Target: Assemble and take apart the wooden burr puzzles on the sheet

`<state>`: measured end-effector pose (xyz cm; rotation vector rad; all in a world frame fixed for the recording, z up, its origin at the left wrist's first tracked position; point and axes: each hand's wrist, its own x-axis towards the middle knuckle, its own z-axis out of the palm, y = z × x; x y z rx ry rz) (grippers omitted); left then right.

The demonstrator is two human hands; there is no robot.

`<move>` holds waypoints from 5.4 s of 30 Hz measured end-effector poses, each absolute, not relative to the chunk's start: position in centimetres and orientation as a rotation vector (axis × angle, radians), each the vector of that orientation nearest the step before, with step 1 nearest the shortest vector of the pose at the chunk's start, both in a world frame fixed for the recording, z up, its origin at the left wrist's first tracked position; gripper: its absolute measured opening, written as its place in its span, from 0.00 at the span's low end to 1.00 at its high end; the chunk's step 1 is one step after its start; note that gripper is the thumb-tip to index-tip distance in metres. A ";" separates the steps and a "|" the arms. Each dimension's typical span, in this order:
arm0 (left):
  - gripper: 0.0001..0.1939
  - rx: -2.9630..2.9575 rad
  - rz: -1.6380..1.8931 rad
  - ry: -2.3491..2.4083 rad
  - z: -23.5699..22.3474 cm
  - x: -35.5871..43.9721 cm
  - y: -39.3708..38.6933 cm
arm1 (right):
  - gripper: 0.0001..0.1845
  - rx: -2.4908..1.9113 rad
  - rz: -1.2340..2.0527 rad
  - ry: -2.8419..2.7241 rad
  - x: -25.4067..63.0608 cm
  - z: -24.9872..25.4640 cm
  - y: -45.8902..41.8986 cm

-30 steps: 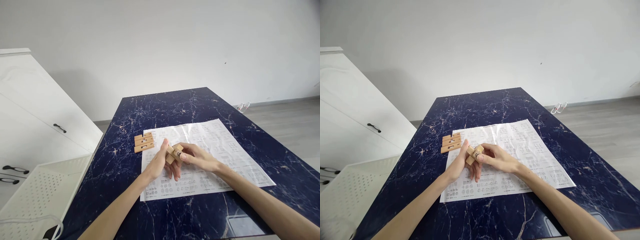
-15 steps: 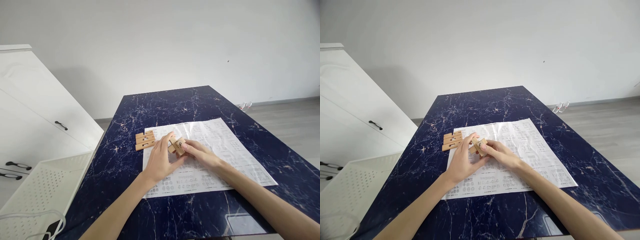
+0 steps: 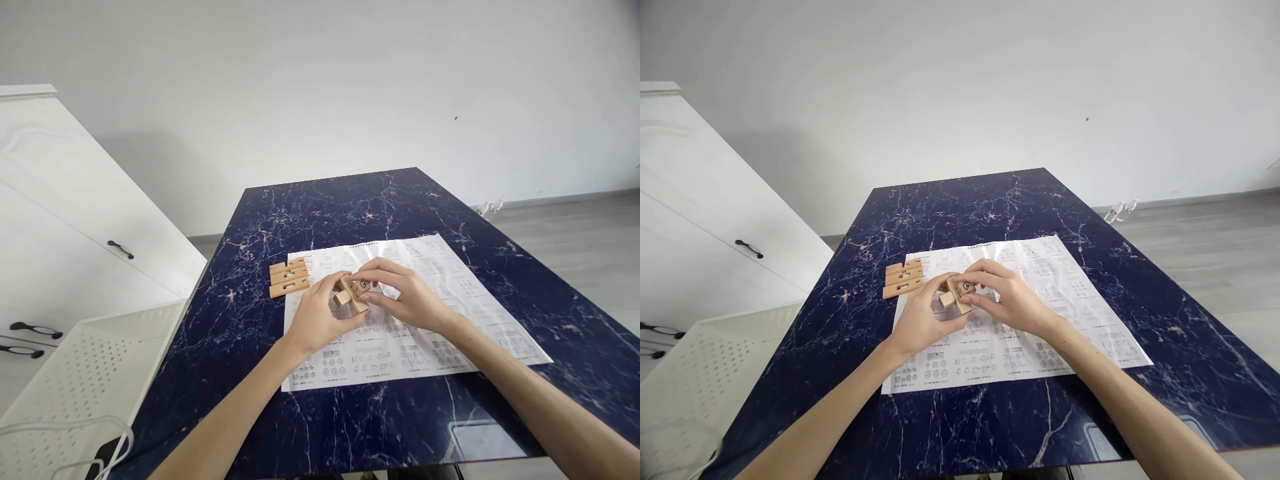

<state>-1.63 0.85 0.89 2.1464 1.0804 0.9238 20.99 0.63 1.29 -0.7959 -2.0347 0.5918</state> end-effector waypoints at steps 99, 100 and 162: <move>0.27 1.765 1.078 0.835 2.3 -1.6 0.8 | 0.13 -0.961 0.650 -2.035 20.1 1.0 0.1; 0.28 1.774 1.053 0.837 2.3 -1.7 0.9 | 0.13 -0.969 0.628 -2.031 20.1 0.9 0.1; 0.26 1.659 1.205 0.856 3.1 -3.4 2.7 | 0.10 -0.942 1.028 -1.742 18.3 -0.3 -0.8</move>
